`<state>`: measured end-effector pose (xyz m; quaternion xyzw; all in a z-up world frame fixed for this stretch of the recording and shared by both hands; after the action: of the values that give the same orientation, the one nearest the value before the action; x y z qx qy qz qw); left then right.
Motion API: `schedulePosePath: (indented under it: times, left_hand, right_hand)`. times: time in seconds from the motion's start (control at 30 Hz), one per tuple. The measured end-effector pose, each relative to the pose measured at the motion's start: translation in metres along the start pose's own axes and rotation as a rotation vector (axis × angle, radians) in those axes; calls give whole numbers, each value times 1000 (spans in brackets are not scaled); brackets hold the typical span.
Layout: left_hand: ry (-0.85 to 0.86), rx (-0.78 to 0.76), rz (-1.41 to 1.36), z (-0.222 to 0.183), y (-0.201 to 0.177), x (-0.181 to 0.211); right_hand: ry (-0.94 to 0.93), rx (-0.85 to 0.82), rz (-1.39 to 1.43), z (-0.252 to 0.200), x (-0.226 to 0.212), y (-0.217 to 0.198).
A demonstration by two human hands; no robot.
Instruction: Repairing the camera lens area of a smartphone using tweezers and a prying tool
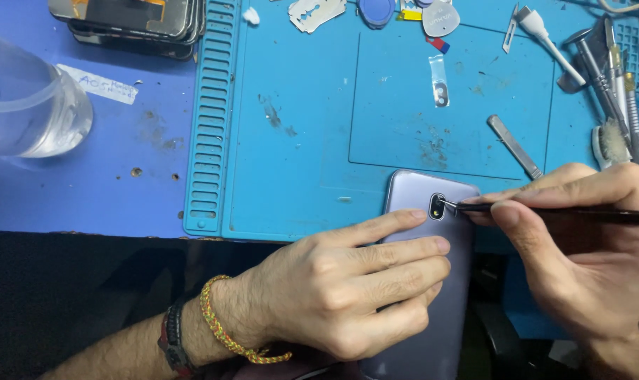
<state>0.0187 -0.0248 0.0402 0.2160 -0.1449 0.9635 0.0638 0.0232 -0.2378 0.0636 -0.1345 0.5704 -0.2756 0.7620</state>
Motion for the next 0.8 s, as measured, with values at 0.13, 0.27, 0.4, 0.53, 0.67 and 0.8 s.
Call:
schedulePosePath:
  times: [0.13, 0.27, 0.4, 0.53, 0.67, 0.8]
  left_hand:
    - [-1, -7, -8, 0, 1, 0]
    - [-4, -1, -10, 0, 1, 0]
    - [-11, -17, -13, 0, 1, -1]
    - [-12, -18, -8, 0, 1, 0]
    - [-10, -18, -2, 1, 0, 0]
    - [-7, -19, -5, 2, 0, 0]
  right_hand:
    - [-72, 30, -94, -4, -10, 6]
    - [-170, 65, -188, -11, 4, 4]
    - [-218, 130, -95, -13, 3, 4]
    - [-111, 27, -105, 1, -8, 4]
    - [-49, 19, -26, 1, -1, 2]
    - [15, 27, 51, 1, 11, -2]
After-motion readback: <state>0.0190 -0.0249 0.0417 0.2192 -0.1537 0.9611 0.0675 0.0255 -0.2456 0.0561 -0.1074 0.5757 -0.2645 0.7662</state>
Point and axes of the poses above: each hand's wrist, its own z-axis towards the middle knuckle, its own y-axis out of the palm, x = y × z, the point moved 5 cm from there along z, towards the middle knuckle, and after that the axes turned 12 degrees about x, right-handed, at the moved point
